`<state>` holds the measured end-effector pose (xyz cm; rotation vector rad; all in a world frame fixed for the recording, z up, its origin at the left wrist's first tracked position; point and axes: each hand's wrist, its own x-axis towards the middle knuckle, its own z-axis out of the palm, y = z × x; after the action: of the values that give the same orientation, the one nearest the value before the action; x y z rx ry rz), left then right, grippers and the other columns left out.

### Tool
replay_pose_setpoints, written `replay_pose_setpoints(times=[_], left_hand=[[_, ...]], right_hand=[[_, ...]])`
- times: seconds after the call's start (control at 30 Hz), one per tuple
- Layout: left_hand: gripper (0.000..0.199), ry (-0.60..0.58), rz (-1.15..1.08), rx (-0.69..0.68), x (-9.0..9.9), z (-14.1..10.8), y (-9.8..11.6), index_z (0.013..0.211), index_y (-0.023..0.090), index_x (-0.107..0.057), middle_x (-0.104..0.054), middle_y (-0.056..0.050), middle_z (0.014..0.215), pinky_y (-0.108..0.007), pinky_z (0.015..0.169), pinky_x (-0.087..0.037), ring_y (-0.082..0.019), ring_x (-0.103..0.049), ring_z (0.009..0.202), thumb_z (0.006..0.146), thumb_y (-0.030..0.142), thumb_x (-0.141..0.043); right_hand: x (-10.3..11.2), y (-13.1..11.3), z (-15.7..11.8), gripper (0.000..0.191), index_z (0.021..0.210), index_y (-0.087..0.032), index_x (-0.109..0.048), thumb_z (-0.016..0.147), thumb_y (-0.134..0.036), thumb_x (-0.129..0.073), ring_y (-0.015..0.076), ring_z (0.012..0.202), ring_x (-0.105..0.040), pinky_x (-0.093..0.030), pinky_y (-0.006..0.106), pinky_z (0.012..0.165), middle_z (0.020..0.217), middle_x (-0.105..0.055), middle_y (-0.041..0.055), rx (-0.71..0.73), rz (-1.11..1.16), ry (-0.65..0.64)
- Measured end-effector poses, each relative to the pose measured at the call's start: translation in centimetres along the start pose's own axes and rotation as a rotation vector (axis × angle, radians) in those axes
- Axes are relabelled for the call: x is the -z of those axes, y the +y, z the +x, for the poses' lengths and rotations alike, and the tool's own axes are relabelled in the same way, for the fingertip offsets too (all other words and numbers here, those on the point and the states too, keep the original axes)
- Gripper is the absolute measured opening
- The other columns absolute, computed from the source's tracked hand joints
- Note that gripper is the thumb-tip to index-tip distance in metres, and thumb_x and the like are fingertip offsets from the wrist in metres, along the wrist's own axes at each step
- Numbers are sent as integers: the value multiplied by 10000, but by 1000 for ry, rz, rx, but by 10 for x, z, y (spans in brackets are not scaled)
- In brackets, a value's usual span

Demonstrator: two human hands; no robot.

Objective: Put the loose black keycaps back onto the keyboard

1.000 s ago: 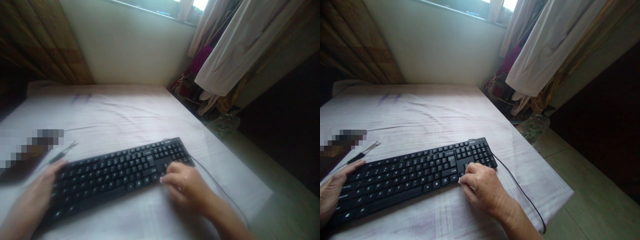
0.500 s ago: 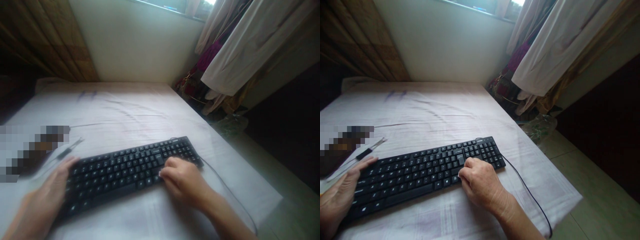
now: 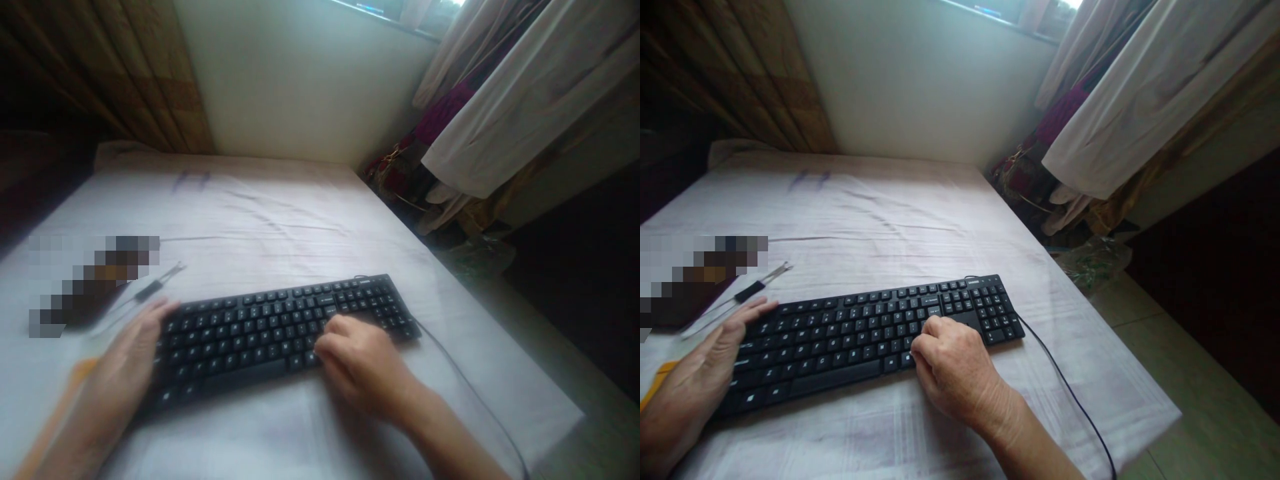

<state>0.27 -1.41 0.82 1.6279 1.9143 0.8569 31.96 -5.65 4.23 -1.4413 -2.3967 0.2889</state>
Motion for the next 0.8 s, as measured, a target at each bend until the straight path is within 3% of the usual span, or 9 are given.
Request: replay_pose_setpoints(times=[0.27,0.8], left_hand=[[638,17,18,-13,1,-1,4,1191,221,-652,-578,-58,1410,-440,1198,-239,-249,-451,1375,914,659,-279],[613,20,-60,-40,-5,2,-14,1197,225,-660,-542,-59,1441,-438,1202,-222,-254,-433,1380,938,645,-297]], right_hand=[[-9,-9,5,169,758,-185,-641,875,-122,-538,152,706,-555,-362,262,620,774,-619,29,30,36,-7],[-27,-37,29,186,685,-186,-616,860,-151,-564,141,664,-520,-333,260,580,739,-616,21,85,-5,-44]])
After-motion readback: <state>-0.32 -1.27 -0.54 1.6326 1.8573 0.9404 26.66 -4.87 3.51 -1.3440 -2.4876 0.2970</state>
